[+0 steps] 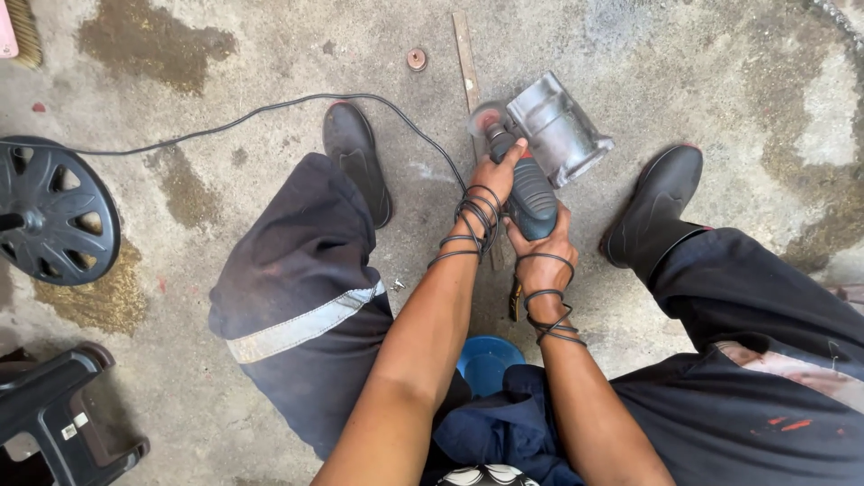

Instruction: Polishing the surface of a metal housing using a power drill equipped with a wire brush attachment.

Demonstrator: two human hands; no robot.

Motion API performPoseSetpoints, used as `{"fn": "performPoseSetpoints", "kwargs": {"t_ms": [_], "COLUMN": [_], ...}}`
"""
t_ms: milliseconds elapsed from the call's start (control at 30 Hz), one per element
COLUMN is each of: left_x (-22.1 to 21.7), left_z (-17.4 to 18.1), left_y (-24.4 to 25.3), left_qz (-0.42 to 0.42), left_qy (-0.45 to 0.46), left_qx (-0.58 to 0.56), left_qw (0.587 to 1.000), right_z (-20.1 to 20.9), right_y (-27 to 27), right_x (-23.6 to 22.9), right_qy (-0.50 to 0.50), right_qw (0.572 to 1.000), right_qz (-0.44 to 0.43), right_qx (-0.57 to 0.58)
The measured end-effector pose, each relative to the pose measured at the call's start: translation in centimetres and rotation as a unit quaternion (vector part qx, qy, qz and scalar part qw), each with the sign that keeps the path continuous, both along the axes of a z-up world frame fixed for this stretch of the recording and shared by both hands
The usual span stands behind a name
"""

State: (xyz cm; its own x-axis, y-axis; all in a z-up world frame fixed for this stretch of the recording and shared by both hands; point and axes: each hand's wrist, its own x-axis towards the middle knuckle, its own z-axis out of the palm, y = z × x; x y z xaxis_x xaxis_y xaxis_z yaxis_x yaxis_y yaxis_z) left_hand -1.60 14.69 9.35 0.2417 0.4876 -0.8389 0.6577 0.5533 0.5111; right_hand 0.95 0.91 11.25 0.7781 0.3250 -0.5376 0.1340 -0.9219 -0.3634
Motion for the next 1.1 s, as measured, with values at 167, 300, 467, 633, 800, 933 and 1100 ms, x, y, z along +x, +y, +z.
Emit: {"fn": "performPoseSetpoints", "kwargs": {"t_ms": [167,300,467,633,800,933,1100], "left_x": [0.2,0.3,0.2,0.2,0.3,0.6,0.3], "left_z": [0.1,2.6,5.5,5.2,2.1,3.0,3.0], "left_y": [-0.6,-0.7,0.0,0.0,-0.8,-1.0,-1.7], "left_qz": [0.002,0.013,0.020,0.019,0.018,0.006,0.003], "left_qy": [-0.010,-0.018,-0.031,-0.029,-0.040,-0.043,-0.041], "left_qx": [-0.013,-0.026,-0.052,-0.059,-0.052,-0.045,-0.039], "left_qw": [1.000,0.999,0.998,0.998,0.998,0.998,0.998], "right_z": [1.3,2.0,2.5,3.0,2.4,2.5,2.2], "right_y": [-0.2,-0.3,0.0,-0.2,-0.6,-0.8,-1.5], "right_x": [0.2,0.2,0.6,0.2,-0.1,-0.4,-0.6], "right_qy": [0.000,-0.011,-0.017,-0.025,-0.026,-0.036,-0.037], "right_qw": [1.000,1.000,0.999,0.999,0.999,0.999,0.999], "right_qz": [0.006,0.016,0.030,0.025,0.010,0.005,-0.007], "right_qx": [-0.017,-0.018,-0.027,-0.026,-0.023,-0.019,-0.016]}}
